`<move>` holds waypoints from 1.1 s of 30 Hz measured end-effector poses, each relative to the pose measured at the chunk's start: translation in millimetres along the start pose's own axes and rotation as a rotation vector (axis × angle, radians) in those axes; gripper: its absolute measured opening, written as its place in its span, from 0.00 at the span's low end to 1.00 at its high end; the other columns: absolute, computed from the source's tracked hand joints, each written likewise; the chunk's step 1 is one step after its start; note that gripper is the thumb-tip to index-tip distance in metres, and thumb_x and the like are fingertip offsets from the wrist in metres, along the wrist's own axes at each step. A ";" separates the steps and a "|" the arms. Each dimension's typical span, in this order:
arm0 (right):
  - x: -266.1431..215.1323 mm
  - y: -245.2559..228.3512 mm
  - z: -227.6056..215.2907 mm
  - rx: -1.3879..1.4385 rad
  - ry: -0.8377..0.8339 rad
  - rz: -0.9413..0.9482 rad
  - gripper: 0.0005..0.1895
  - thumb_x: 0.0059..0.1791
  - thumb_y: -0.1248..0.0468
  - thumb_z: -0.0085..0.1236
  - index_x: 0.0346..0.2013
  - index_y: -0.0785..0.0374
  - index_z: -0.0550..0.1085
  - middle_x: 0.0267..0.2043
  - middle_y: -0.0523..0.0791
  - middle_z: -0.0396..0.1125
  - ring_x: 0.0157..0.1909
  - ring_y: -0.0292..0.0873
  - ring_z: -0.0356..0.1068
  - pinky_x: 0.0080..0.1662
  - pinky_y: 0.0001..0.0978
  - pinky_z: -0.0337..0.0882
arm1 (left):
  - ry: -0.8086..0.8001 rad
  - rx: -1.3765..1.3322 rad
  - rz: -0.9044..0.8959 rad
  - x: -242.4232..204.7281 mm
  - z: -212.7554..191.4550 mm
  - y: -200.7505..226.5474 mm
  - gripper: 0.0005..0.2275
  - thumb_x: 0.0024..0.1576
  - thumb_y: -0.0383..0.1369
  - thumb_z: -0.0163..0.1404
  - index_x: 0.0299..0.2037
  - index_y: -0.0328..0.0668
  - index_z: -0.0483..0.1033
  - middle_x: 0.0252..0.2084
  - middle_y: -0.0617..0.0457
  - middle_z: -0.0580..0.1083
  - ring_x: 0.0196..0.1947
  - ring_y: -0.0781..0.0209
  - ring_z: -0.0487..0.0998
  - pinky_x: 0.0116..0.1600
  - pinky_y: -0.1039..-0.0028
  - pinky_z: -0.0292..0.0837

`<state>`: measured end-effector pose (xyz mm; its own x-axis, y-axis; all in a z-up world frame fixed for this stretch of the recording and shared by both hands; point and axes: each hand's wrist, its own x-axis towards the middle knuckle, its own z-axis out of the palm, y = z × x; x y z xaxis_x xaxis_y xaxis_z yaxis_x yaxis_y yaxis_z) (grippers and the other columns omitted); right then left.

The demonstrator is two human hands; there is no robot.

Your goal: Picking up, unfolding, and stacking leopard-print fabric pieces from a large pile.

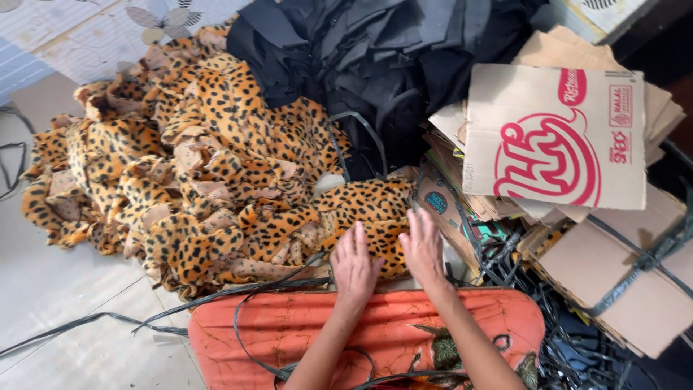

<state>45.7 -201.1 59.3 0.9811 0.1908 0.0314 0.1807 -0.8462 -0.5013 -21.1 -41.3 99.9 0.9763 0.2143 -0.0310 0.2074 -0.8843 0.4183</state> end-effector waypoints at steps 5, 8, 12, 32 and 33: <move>-16.3 -13.6 36.6 -0.228 -0.151 -0.287 0.35 0.57 0.47 0.36 0.78 0.45 0.44 0.82 0.48 0.25 0.80 0.55 0.24 0.71 0.58 0.32 | -0.003 0.319 0.205 3.7 47.1 -25.4 0.54 0.43 0.55 0.61 0.76 0.40 0.43 0.79 0.43 0.41 0.78 0.46 0.36 0.72 0.37 0.26; -12.7 -1.5 59.4 -0.317 -0.145 -0.307 0.38 0.55 0.43 0.35 0.78 0.43 0.41 0.82 0.46 0.23 0.80 0.52 0.22 0.71 0.59 0.30 | -0.179 0.341 0.177 12.7 48.0 -28.4 0.53 0.45 0.55 0.56 0.76 0.40 0.38 0.80 0.45 0.35 0.78 0.48 0.29 0.72 0.34 0.20; -10.9 5.0 64.6 -0.364 -0.202 -0.282 0.39 0.54 0.40 0.33 0.77 0.39 0.37 0.82 0.43 0.19 0.80 0.51 0.19 0.72 0.59 0.27 | -0.407 0.284 0.149 16.4 39.8 -27.3 0.52 0.49 0.56 0.52 0.77 0.41 0.33 0.80 0.46 0.30 0.78 0.49 0.24 0.72 0.34 0.18; 64.8 -200.6 96.4 1.646 -0.512 0.804 0.22 0.54 0.67 0.53 0.63 0.50 0.70 0.63 0.46 0.53 0.66 0.50 0.54 0.69 0.46 0.57 | 0.126 -1.997 -1.005 41.0 -94.9 -97.1 0.37 0.63 0.51 0.47 0.74 0.35 0.44 0.72 0.45 0.52 0.72 0.53 0.52 0.73 0.64 0.51; 60.2 -204.9 84.0 1.705 -0.459 0.818 0.19 0.53 0.68 0.54 0.60 0.55 0.72 0.52 0.44 0.60 0.57 0.43 0.63 0.65 0.41 0.66 | 0.159 -2.141 -0.968 42.0 -111.9 -89.2 0.41 0.62 0.51 0.50 0.75 0.34 0.41 0.76 0.43 0.45 0.77 0.50 0.44 0.76 0.66 0.47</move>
<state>62.0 25.5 91.3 0.6397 0.3975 -0.6579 -0.7599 0.4556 -0.4636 -5.5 93.0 162.9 0.6419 0.2561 -0.7228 -0.0059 0.9442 0.3294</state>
